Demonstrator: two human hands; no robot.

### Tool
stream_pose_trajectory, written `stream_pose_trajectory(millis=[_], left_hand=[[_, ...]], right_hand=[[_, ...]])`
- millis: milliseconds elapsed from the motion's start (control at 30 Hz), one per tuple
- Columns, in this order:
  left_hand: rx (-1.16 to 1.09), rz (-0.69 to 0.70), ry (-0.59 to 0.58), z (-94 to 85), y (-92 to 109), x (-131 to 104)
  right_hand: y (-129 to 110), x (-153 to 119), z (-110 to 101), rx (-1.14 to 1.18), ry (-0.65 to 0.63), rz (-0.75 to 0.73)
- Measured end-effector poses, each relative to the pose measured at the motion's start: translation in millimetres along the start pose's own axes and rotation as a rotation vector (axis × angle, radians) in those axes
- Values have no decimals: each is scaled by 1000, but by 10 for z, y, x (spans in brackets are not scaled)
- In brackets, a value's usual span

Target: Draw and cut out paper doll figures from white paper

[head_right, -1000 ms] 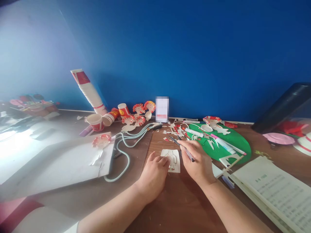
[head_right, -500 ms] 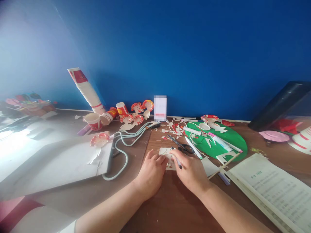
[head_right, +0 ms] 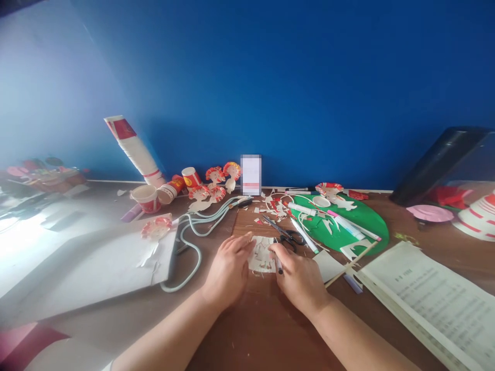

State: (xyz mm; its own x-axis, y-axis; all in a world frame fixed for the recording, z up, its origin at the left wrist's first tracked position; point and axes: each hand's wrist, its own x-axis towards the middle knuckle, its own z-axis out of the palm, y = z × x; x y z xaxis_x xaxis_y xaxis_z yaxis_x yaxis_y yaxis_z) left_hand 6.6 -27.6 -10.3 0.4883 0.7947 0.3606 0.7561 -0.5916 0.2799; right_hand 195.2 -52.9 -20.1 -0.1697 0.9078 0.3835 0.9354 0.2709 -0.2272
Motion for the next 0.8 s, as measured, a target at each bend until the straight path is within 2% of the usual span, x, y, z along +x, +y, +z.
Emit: stream_pose_trajectory(millis=[100,233,467,800], left_hand=[[-2,-89,68,-59,-51,24],[2,-177,40,-68,-65,45],[-27,-302,0,55,-95,74],[-94,-347,-35,80,-84,107]], right_hand=[[7,-2,8,10,16,-16],[3,9,13,-1,42,-24],[1,15,31,12,34,-2],[19,-7,22,92,2,-17]])
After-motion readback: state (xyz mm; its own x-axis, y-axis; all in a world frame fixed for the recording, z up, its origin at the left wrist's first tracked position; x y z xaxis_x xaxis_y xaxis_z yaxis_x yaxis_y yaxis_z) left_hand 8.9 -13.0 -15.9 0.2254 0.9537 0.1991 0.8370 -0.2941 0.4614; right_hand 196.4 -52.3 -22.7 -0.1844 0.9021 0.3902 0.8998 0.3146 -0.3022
